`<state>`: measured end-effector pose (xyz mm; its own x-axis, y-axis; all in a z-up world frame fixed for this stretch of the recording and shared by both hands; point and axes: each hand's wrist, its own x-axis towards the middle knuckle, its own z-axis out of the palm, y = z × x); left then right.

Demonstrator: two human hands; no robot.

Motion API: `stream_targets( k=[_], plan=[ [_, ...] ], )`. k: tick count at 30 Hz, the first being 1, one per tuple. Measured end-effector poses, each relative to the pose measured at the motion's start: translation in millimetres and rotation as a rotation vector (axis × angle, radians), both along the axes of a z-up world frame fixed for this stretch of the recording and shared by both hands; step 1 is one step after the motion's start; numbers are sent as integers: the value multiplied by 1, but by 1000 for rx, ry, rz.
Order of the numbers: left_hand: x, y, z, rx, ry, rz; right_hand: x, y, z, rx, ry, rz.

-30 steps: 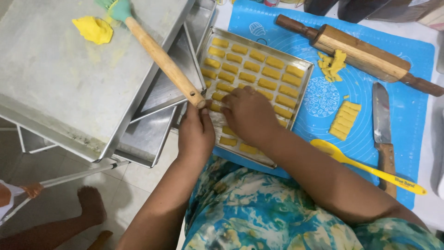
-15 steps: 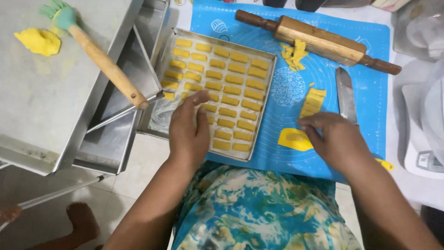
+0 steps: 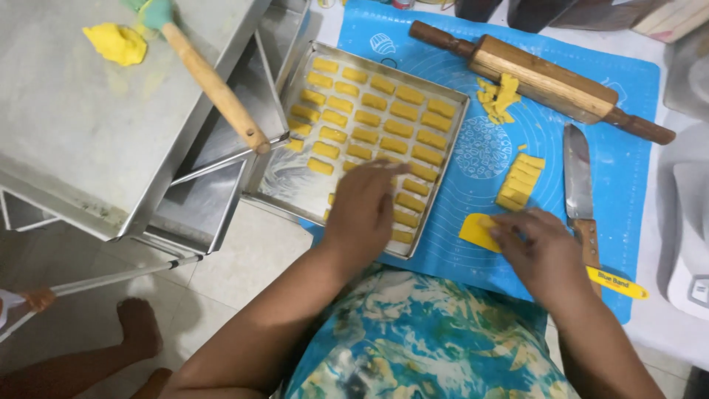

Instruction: Arranging pieces of cookie dough into a baking tray

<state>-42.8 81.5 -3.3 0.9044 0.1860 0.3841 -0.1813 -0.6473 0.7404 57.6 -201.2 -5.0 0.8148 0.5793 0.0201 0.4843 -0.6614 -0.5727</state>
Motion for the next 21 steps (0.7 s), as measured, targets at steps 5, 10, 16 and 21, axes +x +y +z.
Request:
stream_targets(
  k=[5,10,16,21],
  plan=[
    [-25,49,-10,144,-84,298,19,33,21,190,237,-99],
    [-48,77,-31,203,205,536,31,77,14,130,283,-144],
    [-52,83,-29,22,406,622,23,105,-7,441,511,-328],
    [-59,82,-20,-17,395,692,22,110,-4,472,521,-359]
  ],
)
